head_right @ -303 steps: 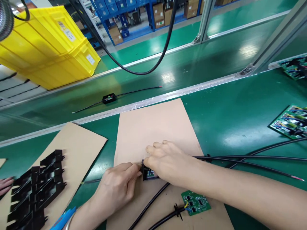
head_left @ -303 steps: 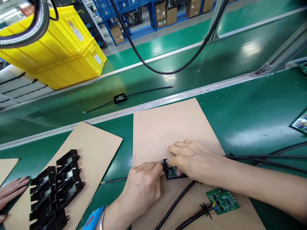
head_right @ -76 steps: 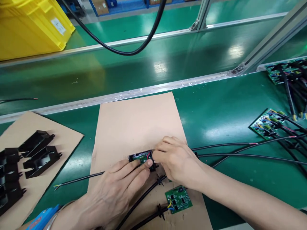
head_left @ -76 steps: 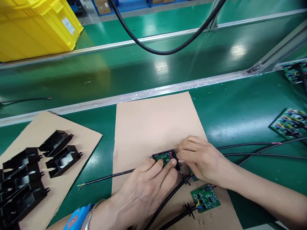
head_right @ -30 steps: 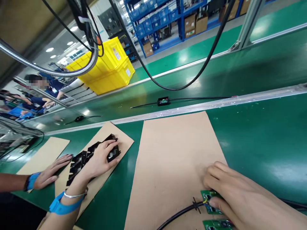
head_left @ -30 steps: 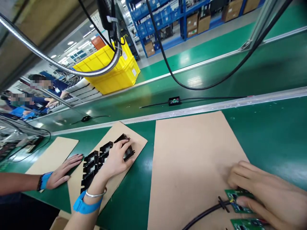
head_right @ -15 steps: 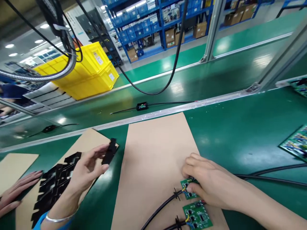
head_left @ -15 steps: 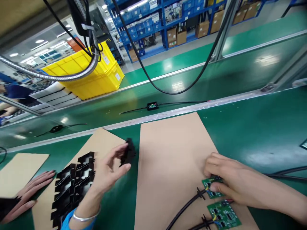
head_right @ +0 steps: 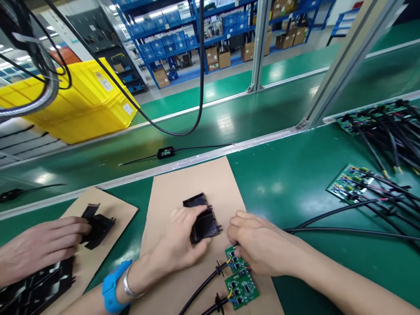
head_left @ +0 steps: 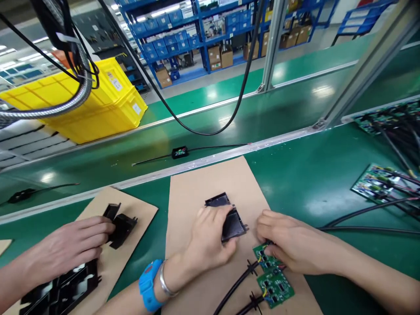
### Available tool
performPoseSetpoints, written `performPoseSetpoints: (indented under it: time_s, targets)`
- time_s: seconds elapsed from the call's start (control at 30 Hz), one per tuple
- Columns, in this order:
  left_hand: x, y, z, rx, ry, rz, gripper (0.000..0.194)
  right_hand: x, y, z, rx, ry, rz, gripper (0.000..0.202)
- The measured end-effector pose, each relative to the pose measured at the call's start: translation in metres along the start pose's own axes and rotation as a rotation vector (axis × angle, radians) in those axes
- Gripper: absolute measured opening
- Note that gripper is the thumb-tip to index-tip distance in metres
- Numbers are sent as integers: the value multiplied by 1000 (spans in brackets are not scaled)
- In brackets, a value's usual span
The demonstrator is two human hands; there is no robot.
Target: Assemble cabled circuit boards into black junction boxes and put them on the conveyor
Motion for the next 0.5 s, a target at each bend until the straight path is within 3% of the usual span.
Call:
performPoseSetpoints:
  time_s: [0.07, 0.13, 0.27, 0.37, 0.5]
  targets:
    - [-1, 15, -4, -43, -3, -79, 55, 2, -6, 3, -25, -4, 28, 15]
    - [1, 25, -1, 98, -8, -84, 48, 3, -13, 11, -72, 39, 70, 14]
    - [8, 27, -6, 436, -219, 110, 21, 2, -22, 32, -84, 213, 128, 6]
    - [11, 19, -7, 372, -207, 237, 11, -3, -16, 38, -124, 281, 71, 7]
    - [6, 18, -6, 202, -121, 209, 6, -14, -22, 36, -7, 383, -27, 21]
Point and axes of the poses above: each hand's wrist, its own x-axis away from the middle knuckle, its own z-axis out of the back of the hand, y = z × x, the point moved 7 cm from there along -x, towards the middle knuckle, and after that the axes turned 10 degrees about -y, right-handed, at the moved point
